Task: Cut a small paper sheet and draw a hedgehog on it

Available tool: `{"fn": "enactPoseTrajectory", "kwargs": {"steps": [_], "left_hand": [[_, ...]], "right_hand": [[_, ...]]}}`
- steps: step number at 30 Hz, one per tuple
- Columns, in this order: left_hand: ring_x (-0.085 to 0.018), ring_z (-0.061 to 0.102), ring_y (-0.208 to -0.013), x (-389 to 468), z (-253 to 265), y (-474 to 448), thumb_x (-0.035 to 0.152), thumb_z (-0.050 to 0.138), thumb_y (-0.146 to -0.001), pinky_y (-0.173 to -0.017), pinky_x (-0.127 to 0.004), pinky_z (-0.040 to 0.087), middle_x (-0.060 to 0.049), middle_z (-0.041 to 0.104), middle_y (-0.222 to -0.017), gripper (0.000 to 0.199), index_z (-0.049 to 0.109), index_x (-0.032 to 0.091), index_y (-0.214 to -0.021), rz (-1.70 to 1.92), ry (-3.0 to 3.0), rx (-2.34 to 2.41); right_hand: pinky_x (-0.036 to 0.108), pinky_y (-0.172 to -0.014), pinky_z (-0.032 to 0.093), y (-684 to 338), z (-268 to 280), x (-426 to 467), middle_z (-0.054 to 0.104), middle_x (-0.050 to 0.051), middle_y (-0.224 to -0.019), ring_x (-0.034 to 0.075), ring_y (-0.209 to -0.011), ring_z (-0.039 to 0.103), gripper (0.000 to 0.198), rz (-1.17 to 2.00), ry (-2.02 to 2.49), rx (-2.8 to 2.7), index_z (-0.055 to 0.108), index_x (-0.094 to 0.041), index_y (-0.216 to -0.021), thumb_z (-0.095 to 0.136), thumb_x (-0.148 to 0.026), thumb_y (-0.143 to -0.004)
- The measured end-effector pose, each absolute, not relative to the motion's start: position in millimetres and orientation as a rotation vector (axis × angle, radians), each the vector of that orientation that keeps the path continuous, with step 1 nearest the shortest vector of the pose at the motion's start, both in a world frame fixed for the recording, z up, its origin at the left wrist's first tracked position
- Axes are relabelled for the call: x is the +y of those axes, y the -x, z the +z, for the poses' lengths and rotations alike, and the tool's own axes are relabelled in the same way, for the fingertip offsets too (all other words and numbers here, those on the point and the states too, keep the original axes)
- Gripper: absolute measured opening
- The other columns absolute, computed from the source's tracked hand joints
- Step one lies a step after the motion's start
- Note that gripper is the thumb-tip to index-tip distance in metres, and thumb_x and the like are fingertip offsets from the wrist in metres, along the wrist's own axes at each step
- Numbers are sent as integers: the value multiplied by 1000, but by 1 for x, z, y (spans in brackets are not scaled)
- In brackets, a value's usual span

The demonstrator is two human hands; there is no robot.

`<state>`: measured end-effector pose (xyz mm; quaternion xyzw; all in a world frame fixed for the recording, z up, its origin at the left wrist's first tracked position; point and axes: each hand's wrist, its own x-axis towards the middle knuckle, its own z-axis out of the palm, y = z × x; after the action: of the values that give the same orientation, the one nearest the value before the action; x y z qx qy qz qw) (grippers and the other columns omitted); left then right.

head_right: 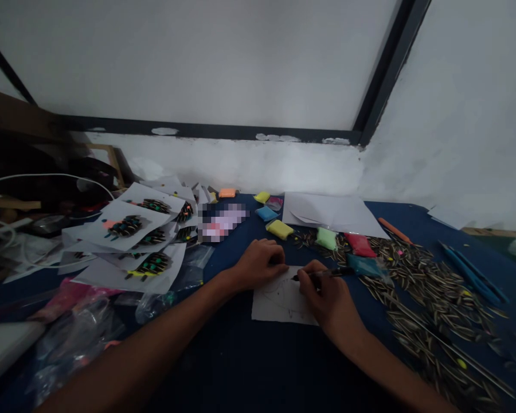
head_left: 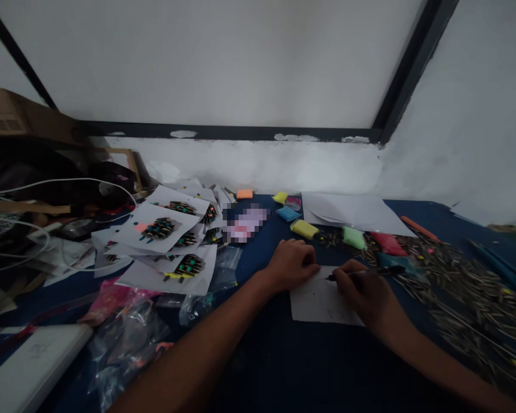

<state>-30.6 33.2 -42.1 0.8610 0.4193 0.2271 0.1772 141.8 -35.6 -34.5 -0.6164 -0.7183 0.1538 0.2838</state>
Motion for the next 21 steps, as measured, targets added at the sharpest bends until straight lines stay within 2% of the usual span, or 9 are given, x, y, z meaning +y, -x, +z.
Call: {"fn": "enactPoseTrajectory", "kwargs": {"steps": [9, 21], "left_hand": [[-17, 55, -83, 34, -44, 30, 35, 61, -78, -77, -31, 37, -1, 63, -83, 15, 63, 20, -76, 666, -2437, 1183], [-17, 55, -83, 34, -44, 30, 34, 60, -79, -76, -31, 37, 0, 62, -82, 15, 63, 20, -77, 665, -2441, 1180]], "right_hand": [[27, -51, 41, -142, -38, -35, 66, 3, -67, 17, -58, 62, 38, 425, 1628, -1960, 49, -23, -58, 39, -40, -89], [27, -48, 39, -141, -37, -35, 64, 3, -63, 18, -57, 60, 34, 411, 1655, -1939, 49, -23, -60, 37, -39, -88]]}}
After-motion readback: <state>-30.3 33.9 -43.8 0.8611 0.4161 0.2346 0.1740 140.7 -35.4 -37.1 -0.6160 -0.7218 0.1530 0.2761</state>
